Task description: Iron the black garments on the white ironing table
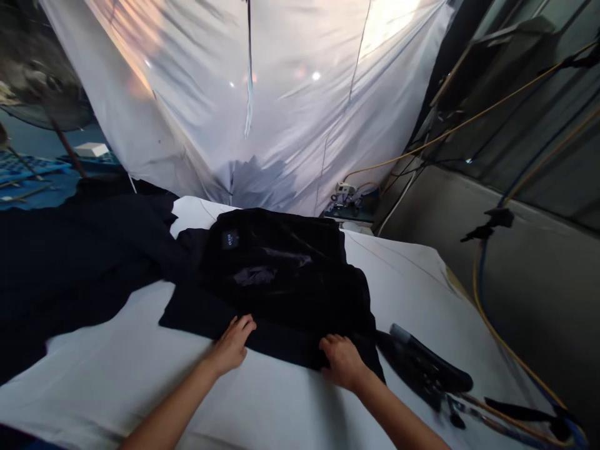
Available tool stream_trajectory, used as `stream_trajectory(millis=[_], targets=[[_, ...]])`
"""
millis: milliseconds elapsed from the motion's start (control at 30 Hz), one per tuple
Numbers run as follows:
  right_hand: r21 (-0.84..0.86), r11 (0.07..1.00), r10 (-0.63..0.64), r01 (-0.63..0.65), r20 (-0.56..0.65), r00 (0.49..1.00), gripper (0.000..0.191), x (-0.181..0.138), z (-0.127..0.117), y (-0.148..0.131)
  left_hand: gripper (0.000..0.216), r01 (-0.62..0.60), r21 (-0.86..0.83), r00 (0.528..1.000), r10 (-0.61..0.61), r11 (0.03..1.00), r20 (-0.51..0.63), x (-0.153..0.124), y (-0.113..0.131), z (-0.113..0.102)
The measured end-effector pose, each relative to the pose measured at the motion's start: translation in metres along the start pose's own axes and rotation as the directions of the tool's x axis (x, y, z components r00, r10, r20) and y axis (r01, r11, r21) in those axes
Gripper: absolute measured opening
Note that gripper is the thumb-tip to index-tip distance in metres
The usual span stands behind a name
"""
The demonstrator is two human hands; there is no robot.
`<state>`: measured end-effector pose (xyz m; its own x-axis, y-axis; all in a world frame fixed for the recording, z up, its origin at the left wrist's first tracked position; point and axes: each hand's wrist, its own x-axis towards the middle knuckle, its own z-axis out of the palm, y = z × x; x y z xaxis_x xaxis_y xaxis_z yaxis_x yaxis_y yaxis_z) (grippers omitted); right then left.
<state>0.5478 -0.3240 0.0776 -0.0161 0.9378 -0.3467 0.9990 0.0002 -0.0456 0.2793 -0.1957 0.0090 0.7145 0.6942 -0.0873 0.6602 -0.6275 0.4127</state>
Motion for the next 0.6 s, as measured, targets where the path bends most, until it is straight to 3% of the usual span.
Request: stream_trajectory(millis=[133, 267, 433, 500, 600], targets=[[-0.098, 0.990, 0.093, -0.097, -0.042, 0.995, 0.043, 0.011, 0.016, -0.016, 0.074, -0.016, 0.032, 0.998, 0.014, 0.999, 0.057, 0.002, 0.000, 0.000], [-0.106, 0.981, 0.159, -0.164, -0.060, 0.986, 0.040, 0.017, 0.016, -0.016, 0.071, -0.038, 0.081, 0.999, 0.038, 0.996, 0.010, 0.000, 0.006, 0.004], [-0.058, 0.988, 0.136, -0.140, -0.070, 0.988, 0.031, 0.007, 0.023, -0.008, 0.042, -0.267, 0.008, 0.963, 0.267, 0.964, -0.029, 0.002, 0.016, 0.000], [-0.053, 0.987, 0.146, -0.149, -0.048, 0.988, 0.027, -0.001, 0.026, -0.005, 0.024, -0.285, -0.026, 0.958, 0.284, 0.958, -0.042, 0.007, 0.022, 0.000], [-0.017, 0.989, 0.146, -0.147, -0.026, 0.989, 0.036, -0.011, 0.024, -0.006, 0.019, -0.262, -0.030, 0.965, 0.261, 0.965, -0.039, 0.016, 0.031, 0.006]])
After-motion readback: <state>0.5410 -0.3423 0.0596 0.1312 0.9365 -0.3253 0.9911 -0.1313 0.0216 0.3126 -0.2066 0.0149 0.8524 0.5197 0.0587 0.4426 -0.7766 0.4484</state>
